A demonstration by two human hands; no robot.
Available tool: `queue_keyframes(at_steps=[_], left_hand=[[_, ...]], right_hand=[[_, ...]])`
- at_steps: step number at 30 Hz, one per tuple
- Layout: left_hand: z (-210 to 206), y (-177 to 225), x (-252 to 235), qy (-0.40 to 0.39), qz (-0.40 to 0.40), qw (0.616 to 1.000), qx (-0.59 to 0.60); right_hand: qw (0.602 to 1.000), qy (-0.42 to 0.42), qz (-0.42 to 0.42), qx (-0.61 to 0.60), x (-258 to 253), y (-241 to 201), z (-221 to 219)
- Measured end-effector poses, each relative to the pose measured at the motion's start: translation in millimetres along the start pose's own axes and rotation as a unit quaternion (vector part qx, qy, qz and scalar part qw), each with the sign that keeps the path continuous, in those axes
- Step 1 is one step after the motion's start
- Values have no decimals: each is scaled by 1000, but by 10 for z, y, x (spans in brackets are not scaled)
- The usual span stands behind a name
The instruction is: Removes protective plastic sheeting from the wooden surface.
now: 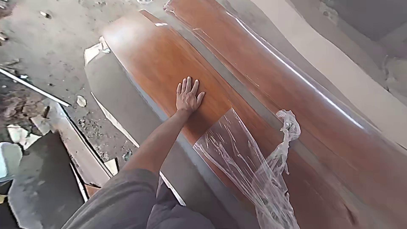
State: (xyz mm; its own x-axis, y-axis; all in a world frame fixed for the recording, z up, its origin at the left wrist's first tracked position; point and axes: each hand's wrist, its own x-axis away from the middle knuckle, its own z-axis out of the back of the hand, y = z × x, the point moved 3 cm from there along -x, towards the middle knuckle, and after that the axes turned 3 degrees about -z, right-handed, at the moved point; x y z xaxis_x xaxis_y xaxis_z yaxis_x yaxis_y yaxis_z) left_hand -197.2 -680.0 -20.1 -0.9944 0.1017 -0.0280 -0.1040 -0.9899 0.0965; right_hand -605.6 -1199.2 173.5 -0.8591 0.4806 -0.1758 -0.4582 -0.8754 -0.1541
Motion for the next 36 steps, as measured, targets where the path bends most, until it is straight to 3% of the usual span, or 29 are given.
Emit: queue_keyframes(at_steps=[3, 6, 8, 10, 12, 16, 21, 28, 36], left_hand=[[1, -24, -31, 9, -1, 1000, 14], [-43, -19, -1, 14, -2, 999, 44], [-23, -35, -18, 8, 0, 999, 54], [-18, -43, -19, 8, -1, 998, 59], [-37, -46, -20, 9, 0, 998, 61], [-42, -28, -12, 7, -4, 998, 65], [-31, -26, -16, 3, -8, 998, 70], [-28, -25, -12, -1, -10, 997, 78], [-12, -21, -20, -8, -10, 997, 82]], right_hand=[[978, -169, -13, -121, -799, -1591, -760], [920, -322, -67, -211, -1459, -2831, -1687], [915, -360, -97, -153, -1788, -3460, -1959], [933, -343, -89, -55, -1934, -3850, -2034], [929, -357, -89, -33, -1990, -3982, -2133], [865, -399, -231, -197, -1996, -3933, -2442], [887, -384, -230, -115, -1993, -4026, -2439], [892, -378, -218, -120, -1977, -3979, -2481], [863, -400, -266, -156, -2013, -3976, -2428]])
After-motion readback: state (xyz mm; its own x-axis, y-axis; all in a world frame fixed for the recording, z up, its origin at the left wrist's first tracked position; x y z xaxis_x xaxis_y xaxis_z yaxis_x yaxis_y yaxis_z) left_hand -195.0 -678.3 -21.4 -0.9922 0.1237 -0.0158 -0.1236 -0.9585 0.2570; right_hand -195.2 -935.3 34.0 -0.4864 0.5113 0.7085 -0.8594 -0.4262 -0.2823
